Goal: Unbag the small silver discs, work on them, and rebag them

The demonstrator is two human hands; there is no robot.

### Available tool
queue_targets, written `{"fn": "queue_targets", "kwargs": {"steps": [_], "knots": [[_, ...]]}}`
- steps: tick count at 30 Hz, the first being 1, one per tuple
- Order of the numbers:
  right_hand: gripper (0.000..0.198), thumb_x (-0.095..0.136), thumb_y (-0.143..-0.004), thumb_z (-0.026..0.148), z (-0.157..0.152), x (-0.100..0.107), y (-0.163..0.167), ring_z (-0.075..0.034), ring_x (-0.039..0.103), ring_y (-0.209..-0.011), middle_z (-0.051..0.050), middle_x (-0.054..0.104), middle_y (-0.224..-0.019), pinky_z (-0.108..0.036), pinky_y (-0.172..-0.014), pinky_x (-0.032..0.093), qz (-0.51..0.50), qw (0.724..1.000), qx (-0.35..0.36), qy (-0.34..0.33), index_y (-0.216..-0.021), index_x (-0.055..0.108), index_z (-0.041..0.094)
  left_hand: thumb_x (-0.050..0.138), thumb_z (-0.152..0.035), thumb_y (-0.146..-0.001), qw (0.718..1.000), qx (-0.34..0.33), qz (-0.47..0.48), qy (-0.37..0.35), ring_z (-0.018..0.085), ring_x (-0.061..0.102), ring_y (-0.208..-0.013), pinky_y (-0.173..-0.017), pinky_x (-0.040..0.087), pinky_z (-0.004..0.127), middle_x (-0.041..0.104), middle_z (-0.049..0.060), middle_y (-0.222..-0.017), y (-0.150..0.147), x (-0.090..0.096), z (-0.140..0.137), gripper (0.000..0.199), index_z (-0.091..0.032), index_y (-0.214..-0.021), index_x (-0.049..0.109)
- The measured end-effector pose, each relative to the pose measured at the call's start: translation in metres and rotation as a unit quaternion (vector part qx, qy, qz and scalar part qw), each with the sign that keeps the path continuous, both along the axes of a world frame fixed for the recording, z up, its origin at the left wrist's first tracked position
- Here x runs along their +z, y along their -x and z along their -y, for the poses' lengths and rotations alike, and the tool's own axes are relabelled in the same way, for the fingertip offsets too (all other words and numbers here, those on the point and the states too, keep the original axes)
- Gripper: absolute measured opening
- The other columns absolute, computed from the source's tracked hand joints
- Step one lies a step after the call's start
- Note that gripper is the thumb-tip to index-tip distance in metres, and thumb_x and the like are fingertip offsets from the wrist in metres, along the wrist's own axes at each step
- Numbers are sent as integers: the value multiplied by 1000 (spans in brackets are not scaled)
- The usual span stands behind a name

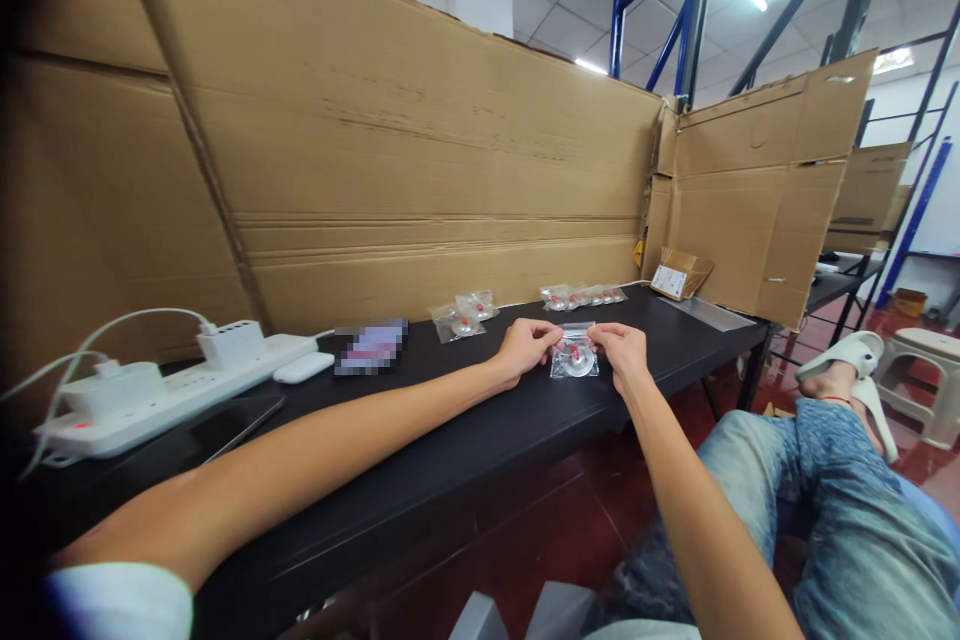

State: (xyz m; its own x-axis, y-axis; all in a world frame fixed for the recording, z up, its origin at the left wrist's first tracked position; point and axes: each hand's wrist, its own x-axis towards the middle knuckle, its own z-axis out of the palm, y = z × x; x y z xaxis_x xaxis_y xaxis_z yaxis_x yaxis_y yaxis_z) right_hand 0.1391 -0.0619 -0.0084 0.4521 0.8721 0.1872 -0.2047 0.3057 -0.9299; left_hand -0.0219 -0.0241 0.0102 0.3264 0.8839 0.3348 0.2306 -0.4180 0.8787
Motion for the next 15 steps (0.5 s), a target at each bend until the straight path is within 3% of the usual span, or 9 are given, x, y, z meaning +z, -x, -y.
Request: {"fn": "queue_targets", "kwargs": {"steps": [4, 9, 12, 15], "knots": [[9, 76, -55, 12, 0, 0, -3, -13, 62, -52, -7, 70, -59, -22, -51, 52, -18, 999, -30, -11, -60, 69, 13, 61, -25, -82, 1000, -5, 11, -7, 6, 47, -38, -37, 35, 18, 66, 2, -63, 2, -10, -15, 17, -14, -79, 73], [7, 69, -58, 7, -3, -2, -9, -13, 64, -53, -8, 71, -61, -19, -48, 50, -47, 996, -76, -9, -61, 66, 13, 58, -21, -83, 994, 76, 79, 26, 10, 57, -50, -41, 46, 19, 67, 4, -74, 13, -22, -53, 14, -14, -81, 69], [7, 67, -59, 7, -5, -3, -8, -12, 63, -51, -9, 71, -61, -17, -45, 48, -20, 996, -82, -7, -62, 65, 12, 57, -23, -85, 990, 110, 72, 50, 9, 56, -50, -44, 49, 19, 65, 2, -74, 14, -20, -81, 12, -16, -81, 66], [5, 65, -60, 8, -6, -4, -6, -11, 62, -49, -8, 70, -59, -17, -45, 47, -6, 996, -87, -4, -63, 65, 12, 59, -23, -84, 986, 135, 51, 87, 9, 54, -45, -45, 49, 20, 61, 1, -64, 4, -5, -111, 11, -15, -81, 65]]}}
